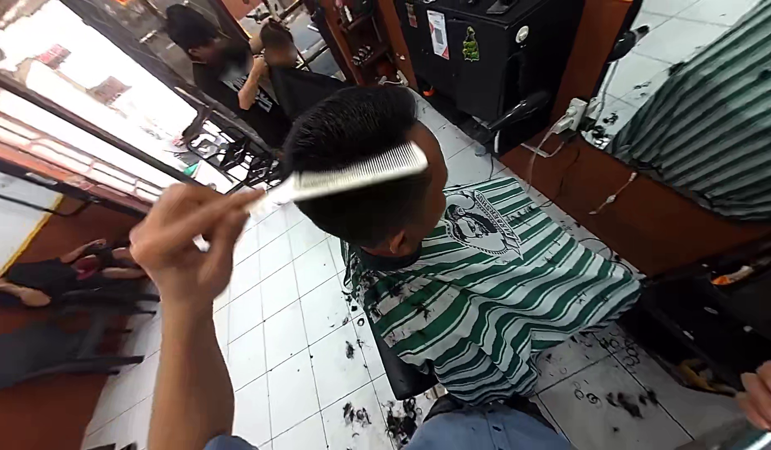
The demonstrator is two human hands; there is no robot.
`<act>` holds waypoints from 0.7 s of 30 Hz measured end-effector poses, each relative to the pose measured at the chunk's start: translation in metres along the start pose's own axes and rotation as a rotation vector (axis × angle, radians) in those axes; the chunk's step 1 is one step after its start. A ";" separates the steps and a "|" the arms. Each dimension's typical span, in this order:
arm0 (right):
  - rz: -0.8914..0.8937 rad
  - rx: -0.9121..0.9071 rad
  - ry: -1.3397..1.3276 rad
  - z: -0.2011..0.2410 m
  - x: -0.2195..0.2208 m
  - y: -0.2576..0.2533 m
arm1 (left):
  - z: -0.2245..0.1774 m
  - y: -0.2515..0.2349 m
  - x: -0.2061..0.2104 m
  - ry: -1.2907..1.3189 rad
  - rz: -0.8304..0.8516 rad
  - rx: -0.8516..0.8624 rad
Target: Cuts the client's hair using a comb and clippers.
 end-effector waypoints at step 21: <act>-0.442 -0.192 0.063 -0.065 0.070 0.180 | 0.098 0.012 0.011 0.218 -0.245 -0.139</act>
Point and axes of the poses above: each hand's wrist, its own y-axis away from the middle knuckle, its own x-axis out of the palm, z = x × y, the point moved 8 cm from there along -y, towards the middle knuckle, and after that the axes turned 4 degrees about z, right-handed, at the moved point
